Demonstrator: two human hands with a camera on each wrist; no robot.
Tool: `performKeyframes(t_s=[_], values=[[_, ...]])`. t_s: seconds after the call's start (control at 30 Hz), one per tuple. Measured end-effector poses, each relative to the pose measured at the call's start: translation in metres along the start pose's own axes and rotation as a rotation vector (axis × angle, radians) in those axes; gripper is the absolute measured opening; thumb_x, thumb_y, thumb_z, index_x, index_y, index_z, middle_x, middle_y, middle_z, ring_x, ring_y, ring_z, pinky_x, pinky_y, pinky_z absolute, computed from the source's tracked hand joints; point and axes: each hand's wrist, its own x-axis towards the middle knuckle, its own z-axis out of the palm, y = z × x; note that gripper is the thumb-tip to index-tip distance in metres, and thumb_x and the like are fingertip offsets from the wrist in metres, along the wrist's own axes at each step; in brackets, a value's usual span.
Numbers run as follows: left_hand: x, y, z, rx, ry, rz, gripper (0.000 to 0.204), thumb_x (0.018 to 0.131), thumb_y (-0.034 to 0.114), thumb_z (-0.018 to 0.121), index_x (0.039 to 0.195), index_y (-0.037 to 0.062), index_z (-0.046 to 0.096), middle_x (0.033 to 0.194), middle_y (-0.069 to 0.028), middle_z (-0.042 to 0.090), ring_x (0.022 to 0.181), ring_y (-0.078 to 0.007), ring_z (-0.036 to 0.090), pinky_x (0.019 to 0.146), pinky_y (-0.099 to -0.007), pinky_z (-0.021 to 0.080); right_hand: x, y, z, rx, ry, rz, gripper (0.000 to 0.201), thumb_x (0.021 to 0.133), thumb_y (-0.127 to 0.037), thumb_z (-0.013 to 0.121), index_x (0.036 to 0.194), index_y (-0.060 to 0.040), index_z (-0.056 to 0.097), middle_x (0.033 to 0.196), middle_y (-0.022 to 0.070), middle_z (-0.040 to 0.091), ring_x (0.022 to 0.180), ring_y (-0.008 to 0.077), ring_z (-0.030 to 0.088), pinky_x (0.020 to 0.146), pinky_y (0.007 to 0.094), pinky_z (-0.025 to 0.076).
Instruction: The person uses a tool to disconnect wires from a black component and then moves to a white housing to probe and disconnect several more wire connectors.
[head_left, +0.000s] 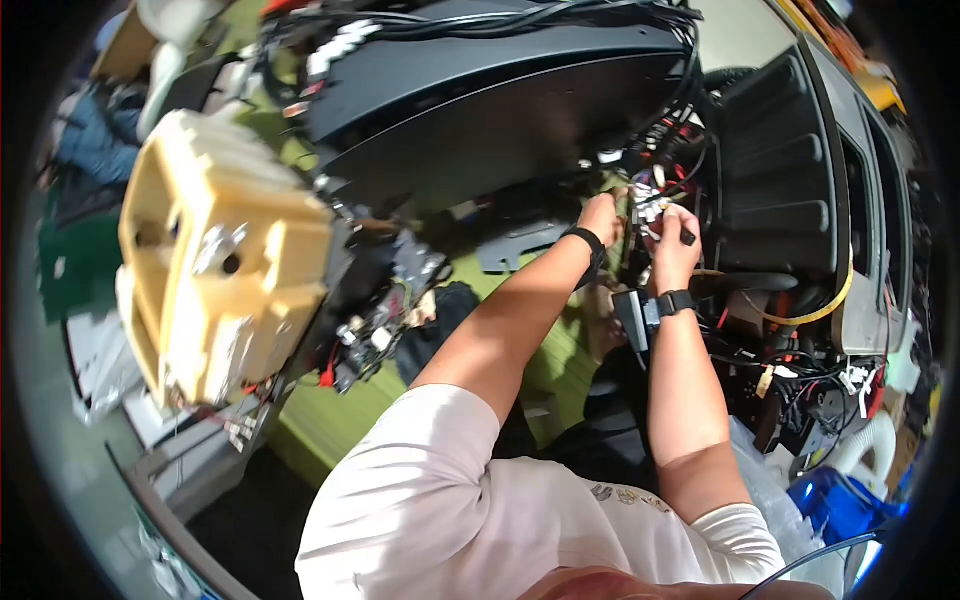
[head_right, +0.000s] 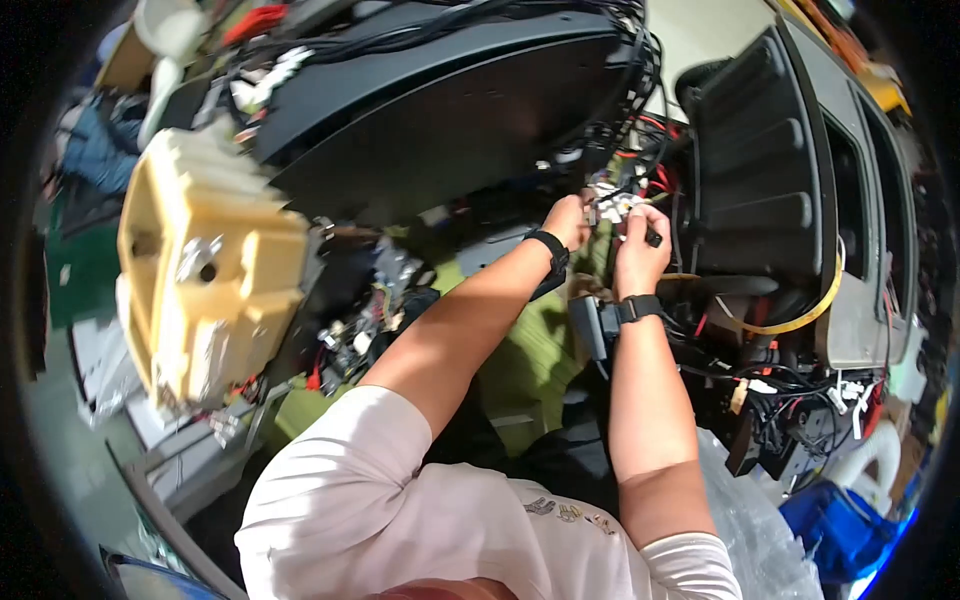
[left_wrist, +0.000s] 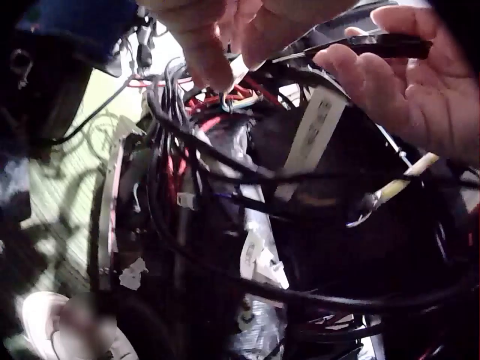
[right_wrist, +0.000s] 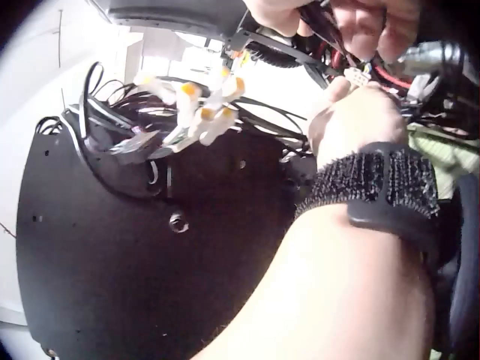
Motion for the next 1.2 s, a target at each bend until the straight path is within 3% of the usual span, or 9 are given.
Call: performKeyframes(t_s=[0.07,0.1,0.33,0.4,0.47,0.6,0.73,0.93,1.2], values=[[-0.033,-0.020,-0.023,-0.194,0.281,0.074,0.041,0.067,0.008,0.063,0.106,-0.0001,0.051,0.098,-0.0169,0.059,0.095,-0.0291,0.056,0.079,-0.0350,0.045,-0.010,0.003,0.008,0.071,-0.119,-0.116,0.013,0.083,-0.020,0.055,0.086,-0.0071,0.053,0.070,-0.0011,0.054,0.058,0.0060,0.051,0.047,0.0199,0.039],[-0.049,-0.032,-0.036,-0.176,0.371,0.097,0.041,0.068,0.006,0.065,0.105,-0.0020,0.050,0.088,-0.0124,0.060,0.082,-0.0228,0.059,0.073,-0.0308,0.047,-0.024,-0.006,0.014,0.064,-0.133,-0.116,0.013,0.083,-0.020,0.055,0.084,-0.0067,0.052,0.068,-0.0009,0.054,0.056,0.0059,0.050,0.047,0.0199,0.038],[-0.207,-0.041,-0.131,-0.477,0.360,0.057,0.034,0.079,0.013,0.060,0.109,-0.0003,0.049,0.092,-0.0037,0.056,0.078,-0.0083,0.052,0.065,-0.0231,0.045,-0.093,-0.016,0.035,0.283,-0.263,0.047,0.016,0.082,-0.023,0.057,0.082,-0.0087,0.050,0.063,0.0008,0.053,0.049,0.0045,0.044,0.043,0.0182,0.035],[-0.277,0.008,-0.151,-0.800,0.406,-0.115,0.034,0.081,0.014,0.058,0.112,0.0025,0.047,0.096,-0.0049,0.056,0.081,-0.0110,0.054,0.066,-0.0231,0.045,-0.109,-0.010,0.043,0.285,-0.327,0.107,0.016,0.081,-0.024,0.058,0.083,-0.0092,0.051,0.062,0.0006,0.053,0.047,0.0040,0.043,0.042,0.0181,0.034],[-0.333,0.017,-0.153,-1.350,0.373,0.000,0.031,0.085,0.015,0.053,0.112,0.0031,0.045,0.098,-0.0071,0.056,0.084,-0.0133,0.056,0.066,-0.0228,0.047,-0.128,-0.007,0.050,0.212,-0.429,0.067,0.015,0.080,-0.023,0.060,0.081,-0.0082,0.054,0.059,-0.0009,0.052,0.045,0.0046,0.043,0.042,0.0186,0.035],[-0.426,0.026,-0.134,-1.171,0.376,0.089,0.026,0.086,0.018,0.051,0.107,0.0034,0.047,0.088,-0.0058,0.056,0.064,-0.0078,0.051,0.048,-0.0169,0.039,-0.178,-0.017,0.055,0.052,-0.696,-0.129,0.016,0.079,-0.022,0.061,0.080,-0.0070,0.055,0.059,-0.0014,0.052,0.048,0.0055,0.044,0.043,0.0216,0.036],[-0.479,-0.004,-0.104,-1.184,0.484,-0.154,0.016,0.086,0.022,0.052,0.081,0.0069,0.051,0.063,0.0009,0.052,0.044,-0.0037,0.040,0.038,-0.0159,0.030,-0.214,-0.034,0.046,0.143,-0.832,-0.034,0.015,0.079,-0.019,0.062,0.081,-0.0059,0.055,0.062,-0.0015,0.052,0.051,0.0051,0.046,0.045,0.0197,0.036],[-0.494,-0.032,-0.076,-0.761,0.640,-0.115,0.027,0.085,0.024,0.053,0.065,0.0102,0.043,0.052,0.0043,0.043,0.040,-0.0020,0.036,0.037,-0.0171,0.029,-0.236,-0.015,0.023,0.029,-0.815,-0.114,0.014,0.077,-0.014,0.063,0.085,-0.0042,0.057,0.067,-0.0014,0.055,0.056,0.0054,0.047,0.051,0.0207,0.040],[-0.494,-0.040,-0.081,-0.904,0.678,-0.062,0.030,0.085,0.024,0.054,0.062,0.0099,0.042,0.052,0.0023,0.045,0.039,-0.0031,0.037,0.036,-0.0167,0.030,-0.222,0.026,0.040,-0.197,-0.768,-0.282,0.018,0.074,-0.015,0.066,0.085,-0.0025,0.060,0.072,0.0025,0.060,0.064,0.0078,0.053,0.062,0.0230,0.044]])
